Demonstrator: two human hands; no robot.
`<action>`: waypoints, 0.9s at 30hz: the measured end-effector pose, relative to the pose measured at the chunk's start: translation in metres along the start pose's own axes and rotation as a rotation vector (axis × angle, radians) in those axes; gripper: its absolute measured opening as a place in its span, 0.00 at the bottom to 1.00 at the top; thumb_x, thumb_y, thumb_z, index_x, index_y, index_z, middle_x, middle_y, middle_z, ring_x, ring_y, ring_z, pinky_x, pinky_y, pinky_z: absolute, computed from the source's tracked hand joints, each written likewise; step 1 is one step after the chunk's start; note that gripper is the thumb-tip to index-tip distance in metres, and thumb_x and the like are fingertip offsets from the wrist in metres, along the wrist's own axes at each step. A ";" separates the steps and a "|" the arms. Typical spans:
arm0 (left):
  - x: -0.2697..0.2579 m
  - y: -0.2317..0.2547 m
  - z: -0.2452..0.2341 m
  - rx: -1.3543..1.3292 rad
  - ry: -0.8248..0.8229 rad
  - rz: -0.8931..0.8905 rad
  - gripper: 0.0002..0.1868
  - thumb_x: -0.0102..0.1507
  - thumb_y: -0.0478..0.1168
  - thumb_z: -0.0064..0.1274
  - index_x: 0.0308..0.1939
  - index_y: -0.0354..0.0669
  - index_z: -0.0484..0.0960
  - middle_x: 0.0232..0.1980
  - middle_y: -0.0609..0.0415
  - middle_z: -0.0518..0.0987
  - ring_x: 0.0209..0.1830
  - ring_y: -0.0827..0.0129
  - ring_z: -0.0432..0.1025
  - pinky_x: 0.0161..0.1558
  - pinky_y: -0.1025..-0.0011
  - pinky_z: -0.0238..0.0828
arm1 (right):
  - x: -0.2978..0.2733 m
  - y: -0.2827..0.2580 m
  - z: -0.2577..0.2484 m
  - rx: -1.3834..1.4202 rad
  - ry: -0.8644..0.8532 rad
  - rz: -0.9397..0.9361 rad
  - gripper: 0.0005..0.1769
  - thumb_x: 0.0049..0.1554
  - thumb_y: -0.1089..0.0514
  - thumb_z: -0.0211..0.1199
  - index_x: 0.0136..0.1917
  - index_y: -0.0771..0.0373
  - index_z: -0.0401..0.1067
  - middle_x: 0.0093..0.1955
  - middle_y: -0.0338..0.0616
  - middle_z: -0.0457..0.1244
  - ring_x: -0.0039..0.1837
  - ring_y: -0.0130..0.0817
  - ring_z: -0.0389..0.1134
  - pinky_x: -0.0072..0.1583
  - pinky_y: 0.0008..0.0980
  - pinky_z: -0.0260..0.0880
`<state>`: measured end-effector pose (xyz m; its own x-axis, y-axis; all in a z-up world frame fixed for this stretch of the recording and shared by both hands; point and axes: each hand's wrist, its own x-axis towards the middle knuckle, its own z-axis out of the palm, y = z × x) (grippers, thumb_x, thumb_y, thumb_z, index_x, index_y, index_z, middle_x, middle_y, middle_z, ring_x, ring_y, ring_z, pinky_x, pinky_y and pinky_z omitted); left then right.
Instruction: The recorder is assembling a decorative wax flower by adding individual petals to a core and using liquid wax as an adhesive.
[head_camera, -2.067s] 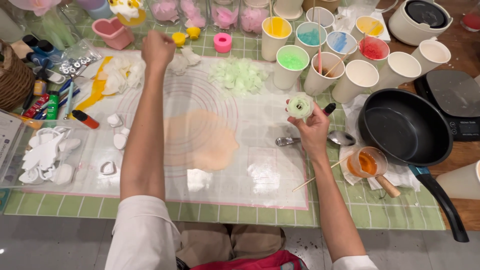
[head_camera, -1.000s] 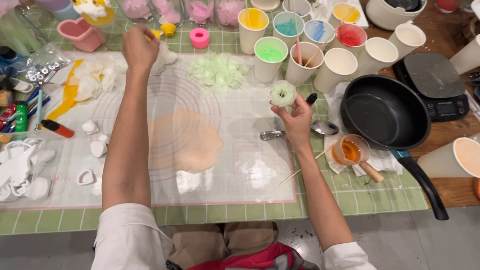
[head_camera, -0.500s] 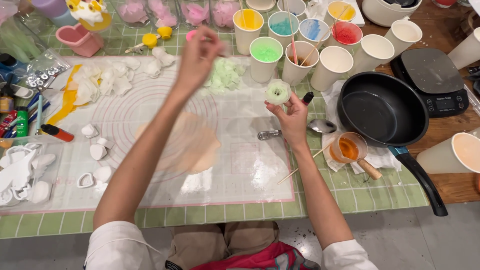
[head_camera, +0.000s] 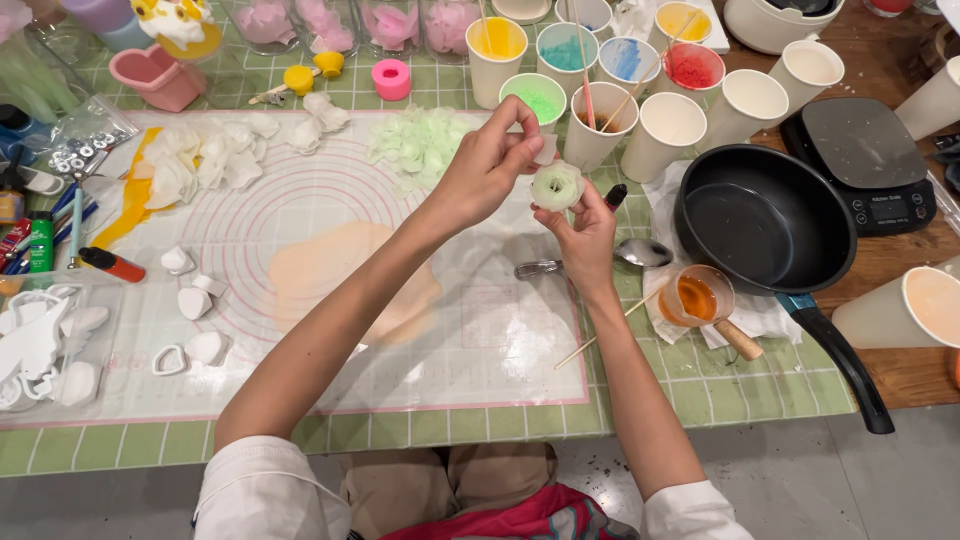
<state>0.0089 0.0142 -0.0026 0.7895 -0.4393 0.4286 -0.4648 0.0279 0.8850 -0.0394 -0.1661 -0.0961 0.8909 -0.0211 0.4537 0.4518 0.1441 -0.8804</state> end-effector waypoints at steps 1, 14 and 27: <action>0.000 0.001 0.000 -0.014 -0.004 -0.022 0.07 0.74 0.39 0.45 0.49 0.39 0.65 0.34 0.52 0.82 0.44 0.71 0.82 0.48 0.69 0.81 | 0.000 -0.002 0.001 0.008 0.001 0.008 0.31 0.59 0.69 0.70 0.73 0.70 0.65 0.61 0.41 0.67 0.60 0.27 0.70 0.62 0.29 0.74; 0.011 -0.013 -0.009 -0.016 0.009 -0.084 0.06 0.73 0.35 0.49 0.47 0.38 0.69 0.34 0.52 0.82 0.43 0.73 0.81 0.46 0.71 0.79 | -0.001 0.007 -0.003 0.002 0.004 0.022 0.27 0.57 0.72 0.69 0.69 0.71 0.67 0.61 0.41 0.68 0.61 0.28 0.70 0.61 0.28 0.74; 0.113 0.022 0.147 0.381 -0.099 0.205 0.10 0.57 0.29 0.60 0.41 0.43 0.88 0.30 0.46 0.85 0.28 0.62 0.80 0.36 0.64 0.76 | -0.002 0.063 -0.021 0.020 0.032 -0.181 0.27 0.56 0.78 0.64 0.68 0.71 0.67 0.67 0.44 0.64 0.70 0.31 0.64 0.72 0.33 0.64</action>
<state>0.0290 -0.1669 0.0383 0.6318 -0.5436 0.5526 -0.7372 -0.2011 0.6450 -0.0116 -0.1779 -0.1550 0.7961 -0.0800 0.5999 0.6044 0.1550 -0.7815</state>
